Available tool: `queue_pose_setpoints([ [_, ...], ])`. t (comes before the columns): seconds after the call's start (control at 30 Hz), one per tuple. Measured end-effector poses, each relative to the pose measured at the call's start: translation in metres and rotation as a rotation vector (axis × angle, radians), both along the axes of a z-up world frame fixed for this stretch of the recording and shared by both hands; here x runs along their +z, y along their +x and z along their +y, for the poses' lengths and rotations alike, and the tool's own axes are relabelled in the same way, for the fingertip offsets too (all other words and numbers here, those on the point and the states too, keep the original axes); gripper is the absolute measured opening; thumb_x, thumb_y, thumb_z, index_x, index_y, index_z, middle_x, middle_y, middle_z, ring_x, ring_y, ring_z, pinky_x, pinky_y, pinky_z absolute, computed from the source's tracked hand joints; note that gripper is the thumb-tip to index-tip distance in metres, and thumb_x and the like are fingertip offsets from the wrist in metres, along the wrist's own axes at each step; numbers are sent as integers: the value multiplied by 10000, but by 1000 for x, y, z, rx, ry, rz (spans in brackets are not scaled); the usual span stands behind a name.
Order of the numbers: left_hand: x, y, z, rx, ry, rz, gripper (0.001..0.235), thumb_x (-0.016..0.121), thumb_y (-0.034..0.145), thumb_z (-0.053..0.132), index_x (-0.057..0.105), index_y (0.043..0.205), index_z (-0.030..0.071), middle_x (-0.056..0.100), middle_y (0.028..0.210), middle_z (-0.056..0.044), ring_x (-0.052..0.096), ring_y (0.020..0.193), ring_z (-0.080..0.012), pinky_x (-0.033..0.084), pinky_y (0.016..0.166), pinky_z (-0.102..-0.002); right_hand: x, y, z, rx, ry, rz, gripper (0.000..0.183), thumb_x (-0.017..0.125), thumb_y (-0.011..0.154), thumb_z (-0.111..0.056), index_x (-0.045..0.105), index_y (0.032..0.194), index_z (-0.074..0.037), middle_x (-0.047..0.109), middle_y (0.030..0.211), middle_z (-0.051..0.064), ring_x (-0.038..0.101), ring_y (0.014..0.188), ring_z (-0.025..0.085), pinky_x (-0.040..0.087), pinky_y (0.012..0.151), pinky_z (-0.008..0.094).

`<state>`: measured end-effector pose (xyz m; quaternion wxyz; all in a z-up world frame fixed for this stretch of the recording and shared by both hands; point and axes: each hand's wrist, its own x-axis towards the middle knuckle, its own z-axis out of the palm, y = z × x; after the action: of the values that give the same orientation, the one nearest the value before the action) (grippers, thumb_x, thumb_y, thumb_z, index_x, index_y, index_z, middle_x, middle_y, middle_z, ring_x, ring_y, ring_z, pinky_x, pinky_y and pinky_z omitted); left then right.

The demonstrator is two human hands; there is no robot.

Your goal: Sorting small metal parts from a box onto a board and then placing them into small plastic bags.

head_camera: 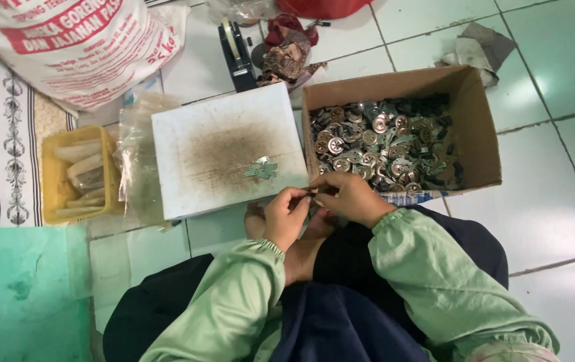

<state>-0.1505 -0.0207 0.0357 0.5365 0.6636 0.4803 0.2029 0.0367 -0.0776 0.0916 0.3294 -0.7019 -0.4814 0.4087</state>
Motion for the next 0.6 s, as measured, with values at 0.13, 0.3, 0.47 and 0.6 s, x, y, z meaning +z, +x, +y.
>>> queue_pose_setpoints([
  [0.13, 19, -53, 12, 24, 96, 44, 93, 751, 908, 184, 748, 998, 158, 761, 920, -53, 735, 904, -238, 618, 743, -359, -11, -47, 16, 43, 148, 24, 193, 766, 801, -70, 803, 981, -131, 787, 880, 67, 753, 846, 243, 615, 741, 362],
  [0.3, 5, -85, 41, 114, 231, -58, 88, 767, 872, 102, 744, 954, 124, 734, 851, -90, 726, 832, -254, 600, 687, -329, -18, -90, 55, 24, 306, 92, 145, 757, 796, 12, 779, 910, -76, 747, 866, 68, 721, 814, 214, 599, 716, 321],
  [0.47, 21, -84, 76, 127, 433, -85, 95, 756, 910, 121, 724, 998, 107, 719, 879, -84, 716, 862, -270, 602, 727, -364, -15, -98, 93, -29, 367, 113, 179, 755, 814, 58, 790, 951, -52, 736, 878, 80, 711, 823, 205, 600, 747, 321],
  [0.6, 28, -82, 112, 83, 744, -71, 203, 780, 905, 137, 723, 1098, 113, 705, 1006, -89, 681, 990, -312, 573, 875, -427, -7, -90, 118, -7, 461, -100, 199, 694, 869, 78, 785, 1008, -31, 732, 886, 114, 722, 806, 256, 613, 722, 362],
])
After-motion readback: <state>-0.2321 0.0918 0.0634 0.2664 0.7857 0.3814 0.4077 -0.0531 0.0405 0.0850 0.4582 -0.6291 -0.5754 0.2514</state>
